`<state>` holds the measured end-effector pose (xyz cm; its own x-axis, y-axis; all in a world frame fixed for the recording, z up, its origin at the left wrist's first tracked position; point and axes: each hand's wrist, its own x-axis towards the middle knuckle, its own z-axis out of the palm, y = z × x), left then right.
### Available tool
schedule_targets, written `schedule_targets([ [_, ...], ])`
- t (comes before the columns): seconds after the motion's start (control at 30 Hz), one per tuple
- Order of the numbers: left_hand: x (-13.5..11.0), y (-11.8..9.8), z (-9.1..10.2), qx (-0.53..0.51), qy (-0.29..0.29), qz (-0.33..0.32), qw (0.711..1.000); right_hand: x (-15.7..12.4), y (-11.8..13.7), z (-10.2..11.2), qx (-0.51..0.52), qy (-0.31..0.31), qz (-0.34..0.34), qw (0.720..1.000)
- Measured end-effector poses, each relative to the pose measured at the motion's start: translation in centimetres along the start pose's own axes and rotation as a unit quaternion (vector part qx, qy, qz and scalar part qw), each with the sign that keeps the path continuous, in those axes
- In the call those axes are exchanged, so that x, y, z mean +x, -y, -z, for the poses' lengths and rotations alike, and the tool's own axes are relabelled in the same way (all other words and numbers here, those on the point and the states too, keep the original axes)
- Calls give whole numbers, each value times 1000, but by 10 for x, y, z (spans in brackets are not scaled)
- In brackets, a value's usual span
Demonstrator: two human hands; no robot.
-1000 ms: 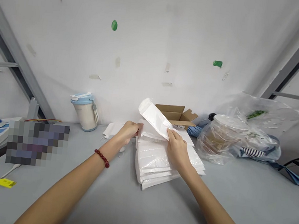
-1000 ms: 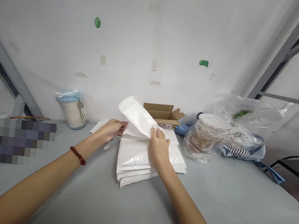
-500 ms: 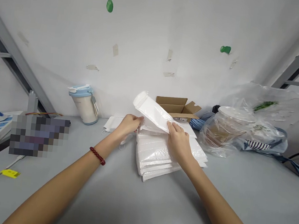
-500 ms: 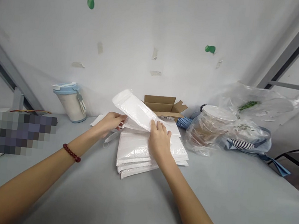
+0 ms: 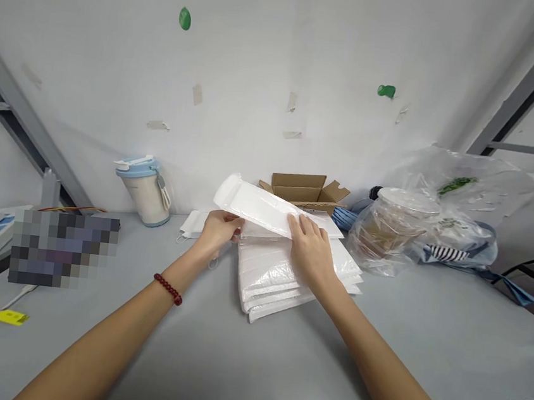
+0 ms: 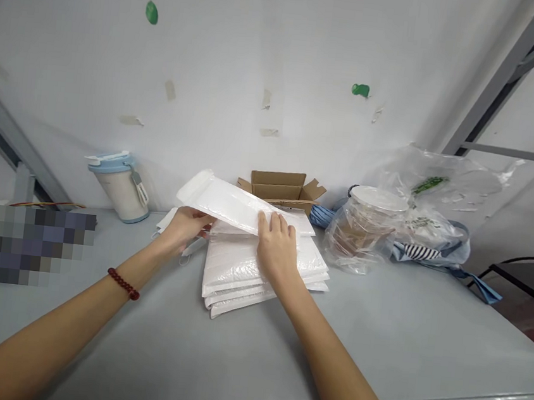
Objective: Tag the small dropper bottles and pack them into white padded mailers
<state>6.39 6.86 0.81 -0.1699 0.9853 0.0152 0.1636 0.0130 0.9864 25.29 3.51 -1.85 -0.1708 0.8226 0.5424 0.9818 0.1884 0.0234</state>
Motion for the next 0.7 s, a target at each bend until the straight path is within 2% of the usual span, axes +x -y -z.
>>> schedule_targets([
  [0.07, -3, 3, 8, -8, -19, -10, 1000, 0, -1, 0, -14, -8, 6, 1000],
  [0.13, -5, 6, 19, -64, -18, -4, 998, 0, -2, 0, -27, -16, 12, 999],
  [0.23, -8, 10, 43, -175, 32, 31, 984, -1, -2, 0, -44, -38, 22, 998],
  [0.3, -11, 11, 58, -194, 71, 39, 978, -2, 0, 0, -54, -55, 33, 996],
  [0.37, -14, 12, 68, -187, 84, 25, 978, -3, 2, 1, -62, -69, 52, 994],
  [0.5, -19, 9, 74, -184, 63, -12, 981, -7, 7, 3, -59, -91, 92, 990],
  [0.6, -21, 8, 73, -152, 45, 3, 987, -9, 13, 8, -39, -79, 121, 989],
  [0.7, -22, 11, 72, -101, 85, 27, 991, -12, 19, 14, -24, -56, 163, 985],
])
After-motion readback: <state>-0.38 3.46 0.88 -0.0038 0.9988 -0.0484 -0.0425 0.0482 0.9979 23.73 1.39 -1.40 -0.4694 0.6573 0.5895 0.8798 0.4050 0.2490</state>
